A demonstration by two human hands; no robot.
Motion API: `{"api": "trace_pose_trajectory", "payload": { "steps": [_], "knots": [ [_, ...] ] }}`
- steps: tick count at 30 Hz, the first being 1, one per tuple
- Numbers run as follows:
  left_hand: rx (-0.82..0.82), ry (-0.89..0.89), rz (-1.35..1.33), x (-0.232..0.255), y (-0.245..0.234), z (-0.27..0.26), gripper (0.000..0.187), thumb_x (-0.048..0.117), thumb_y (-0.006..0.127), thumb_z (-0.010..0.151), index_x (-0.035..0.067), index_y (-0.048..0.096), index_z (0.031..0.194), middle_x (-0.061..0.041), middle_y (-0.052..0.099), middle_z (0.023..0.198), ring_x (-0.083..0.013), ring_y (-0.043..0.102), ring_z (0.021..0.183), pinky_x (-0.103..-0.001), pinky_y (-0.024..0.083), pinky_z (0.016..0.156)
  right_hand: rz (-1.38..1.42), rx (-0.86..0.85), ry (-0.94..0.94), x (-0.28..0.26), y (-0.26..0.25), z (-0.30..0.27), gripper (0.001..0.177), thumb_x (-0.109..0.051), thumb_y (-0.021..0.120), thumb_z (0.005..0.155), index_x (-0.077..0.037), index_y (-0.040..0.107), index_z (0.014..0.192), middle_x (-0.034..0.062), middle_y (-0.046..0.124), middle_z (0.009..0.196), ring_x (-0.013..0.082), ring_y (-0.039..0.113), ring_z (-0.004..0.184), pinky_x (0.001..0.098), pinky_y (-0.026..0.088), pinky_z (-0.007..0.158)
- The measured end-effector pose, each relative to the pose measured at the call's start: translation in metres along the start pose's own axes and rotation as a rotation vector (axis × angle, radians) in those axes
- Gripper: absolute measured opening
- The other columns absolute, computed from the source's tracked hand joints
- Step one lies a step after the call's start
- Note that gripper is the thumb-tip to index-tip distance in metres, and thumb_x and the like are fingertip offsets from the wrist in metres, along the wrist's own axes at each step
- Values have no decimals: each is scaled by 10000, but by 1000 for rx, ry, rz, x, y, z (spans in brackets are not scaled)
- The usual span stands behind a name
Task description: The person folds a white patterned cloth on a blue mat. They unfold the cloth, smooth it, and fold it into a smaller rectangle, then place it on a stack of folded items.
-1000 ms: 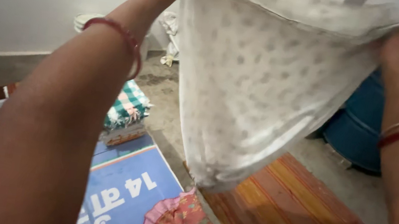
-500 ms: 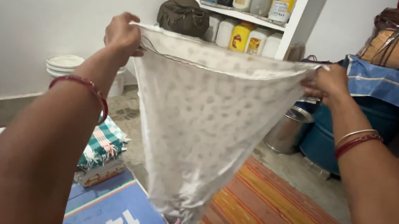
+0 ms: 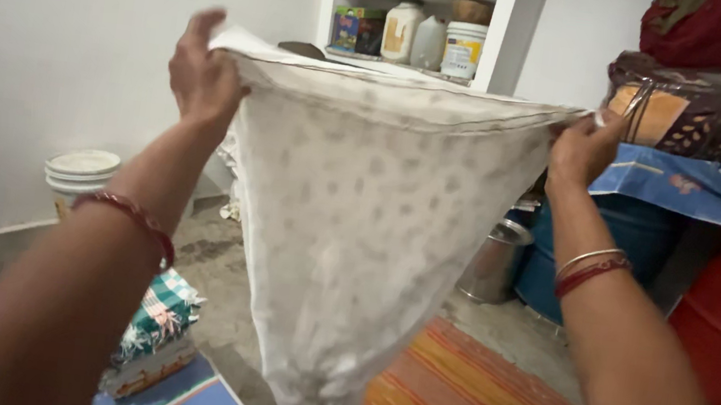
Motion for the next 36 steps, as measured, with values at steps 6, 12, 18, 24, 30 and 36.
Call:
{"api": "trace_pose_trajectory", "payload": {
  "steps": [6, 12, 18, 24, 30, 36],
  "knots": [
    [-734, 68, 904, -77, -9, -23, 480, 160, 712, 810, 129, 626, 1282, -221, 668, 1205, -434, 644, 1120, -513, 524, 887, -444, -726, -18, 87, 3, -12, 176, -142, 618, 953, 23, 667, 990, 226, 707, 892, 353, 695, 794, 462, 552, 660],
    [-494, -663, -193, -70, 8, -11, 376, 80, 326, 1004, 23, 569, 1285, -251, 696, 1026, -407, 713, 817, -426, 599, 601, 23, -663, 677, 61, -3, 4, 153, -58, 472, 968, -4, 607, 922, 169, 688, 719, 251, 635, 504, 409, 404, 371],
    [-329, -455, -479, -22, 17, 16, 381, 182, 355, 970, 28, 611, 1207, -172, 682, 1037, -262, 738, 800, -393, 689, 656, 273, -673, 719, -14, -36, 15, 230, -254, 539, 1047, -37, 611, 1079, 72, 632, 748, 141, 578, 541, 276, 425, 405],
    [-580, -825, -174, -89, 5, -21, 635, 502, 220, 1050, -6, 557, 1230, -221, 640, 1011, -367, 668, 869, -532, 594, 784, -3, -1515, 714, -18, -81, -55, 528, -287, 721, 853, -45, 607, 1308, 107, 680, 913, 202, 646, 693, 325, 628, 615],
    [-588, -891, -221, -125, 50, -95, 582, 441, 309, 980, 93, 498, 1407, -274, 639, 1169, -422, 618, 1090, -597, 474, 958, -1018, -1337, 56, 60, -27, -132, 330, -218, 821, 788, 15, 774, 1016, 213, 749, 1027, 350, 738, 918, 450, 611, 809],
    [-5, 402, -5, 0, 102, -14, 460, 204, 517, 1028, -41, 514, 1418, -385, 508, 1400, -565, 414, 1308, -565, 327, 1117, -449, -207, -235, 12, 10, 21, 368, -10, 649, 854, 26, 619, 1220, 282, 649, 1147, 468, 622, 1066, 514, 491, 919]
  ]
}}
Point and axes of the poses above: each hand's wrist, its own z-axis towards the middle knuckle, its own y-axis out of the palm, x = y × z, the point moved 1 cm from there along z, towards the middle knuckle
